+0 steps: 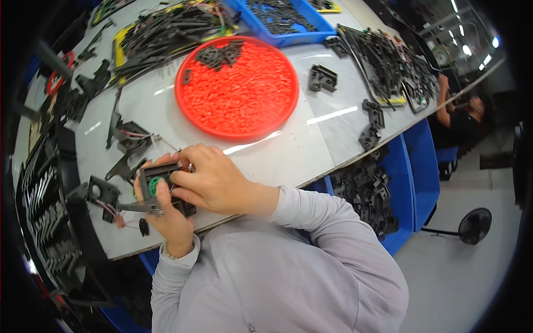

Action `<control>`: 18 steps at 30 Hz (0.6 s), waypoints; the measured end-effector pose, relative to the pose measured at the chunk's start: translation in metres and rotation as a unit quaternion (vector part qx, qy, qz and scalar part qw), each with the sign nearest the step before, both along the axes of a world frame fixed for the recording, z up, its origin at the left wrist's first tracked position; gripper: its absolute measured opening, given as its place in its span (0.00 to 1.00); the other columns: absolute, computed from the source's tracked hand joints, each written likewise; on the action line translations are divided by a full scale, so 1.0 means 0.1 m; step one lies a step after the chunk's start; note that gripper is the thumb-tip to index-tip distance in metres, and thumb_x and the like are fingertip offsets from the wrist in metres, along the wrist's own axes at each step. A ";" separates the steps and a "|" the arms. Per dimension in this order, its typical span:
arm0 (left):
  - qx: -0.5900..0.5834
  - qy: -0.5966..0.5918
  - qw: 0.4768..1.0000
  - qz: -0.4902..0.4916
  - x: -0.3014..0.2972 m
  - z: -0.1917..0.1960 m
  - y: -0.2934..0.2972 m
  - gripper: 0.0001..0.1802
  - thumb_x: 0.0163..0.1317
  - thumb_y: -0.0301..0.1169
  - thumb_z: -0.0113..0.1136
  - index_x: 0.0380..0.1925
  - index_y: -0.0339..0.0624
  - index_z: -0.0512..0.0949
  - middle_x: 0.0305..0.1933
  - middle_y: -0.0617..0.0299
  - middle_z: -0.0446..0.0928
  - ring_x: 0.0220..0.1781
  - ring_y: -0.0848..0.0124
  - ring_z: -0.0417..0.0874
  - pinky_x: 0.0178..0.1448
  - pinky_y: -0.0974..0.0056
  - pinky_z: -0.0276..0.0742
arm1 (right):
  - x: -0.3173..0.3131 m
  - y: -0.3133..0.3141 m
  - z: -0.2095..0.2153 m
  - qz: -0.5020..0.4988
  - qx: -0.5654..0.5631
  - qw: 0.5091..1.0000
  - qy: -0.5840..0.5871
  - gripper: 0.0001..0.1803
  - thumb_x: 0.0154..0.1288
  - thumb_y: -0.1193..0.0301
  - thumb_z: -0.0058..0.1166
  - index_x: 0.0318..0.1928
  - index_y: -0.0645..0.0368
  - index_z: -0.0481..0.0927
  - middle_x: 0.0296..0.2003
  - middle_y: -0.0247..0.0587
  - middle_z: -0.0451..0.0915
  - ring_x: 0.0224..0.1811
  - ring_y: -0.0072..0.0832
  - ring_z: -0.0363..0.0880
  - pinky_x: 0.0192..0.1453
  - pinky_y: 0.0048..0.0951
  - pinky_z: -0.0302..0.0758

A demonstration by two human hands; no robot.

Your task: The person assembles electronic cooling fan units by inserting cooling fans and circuit boards into plastic housings, securing them with a screwdriver.

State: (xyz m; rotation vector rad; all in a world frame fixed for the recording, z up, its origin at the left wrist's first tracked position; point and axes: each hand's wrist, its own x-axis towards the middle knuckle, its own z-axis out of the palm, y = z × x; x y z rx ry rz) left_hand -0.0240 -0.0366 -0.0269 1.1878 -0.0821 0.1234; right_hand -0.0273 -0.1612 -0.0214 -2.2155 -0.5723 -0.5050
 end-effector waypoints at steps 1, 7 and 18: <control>-0.029 0.032 0.999 -0.006 0.01 0.04 -0.01 0.22 0.63 0.29 0.45 0.56 0.32 0.58 0.51 0.44 0.71 0.53 0.57 0.75 0.57 0.54 0.73 | -0.01 -0.07 0.02 -0.013 -0.005 1.000 -0.002 0.15 0.51 0.66 0.59 0.41 0.54 0.79 0.38 0.45 0.70 0.38 0.38 0.70 0.40 0.38 0.67; -0.101 0.082 0.990 -0.056 0.10 0.12 -0.05 0.24 0.63 0.33 0.48 0.56 0.34 0.61 0.52 0.43 0.71 0.54 0.54 0.75 0.53 0.53 0.78 | -0.06 -1.13 0.02 -0.157 0.006 0.987 -0.017 0.16 0.50 0.72 0.62 0.42 0.55 0.78 0.41 0.47 0.73 0.44 0.41 0.73 0.48 0.39 0.71; -0.133 0.126 0.977 -0.111 0.05 0.09 -0.10 0.23 0.63 0.34 0.49 0.56 0.36 0.61 0.52 0.44 0.71 0.53 0.56 0.76 0.53 0.52 0.77 | 0.06 -2.72 -0.44 -0.431 -0.159 0.888 -0.021 0.18 0.54 0.64 0.61 0.43 0.61 0.76 0.48 0.46 0.75 0.44 0.44 0.76 0.48 0.36 0.74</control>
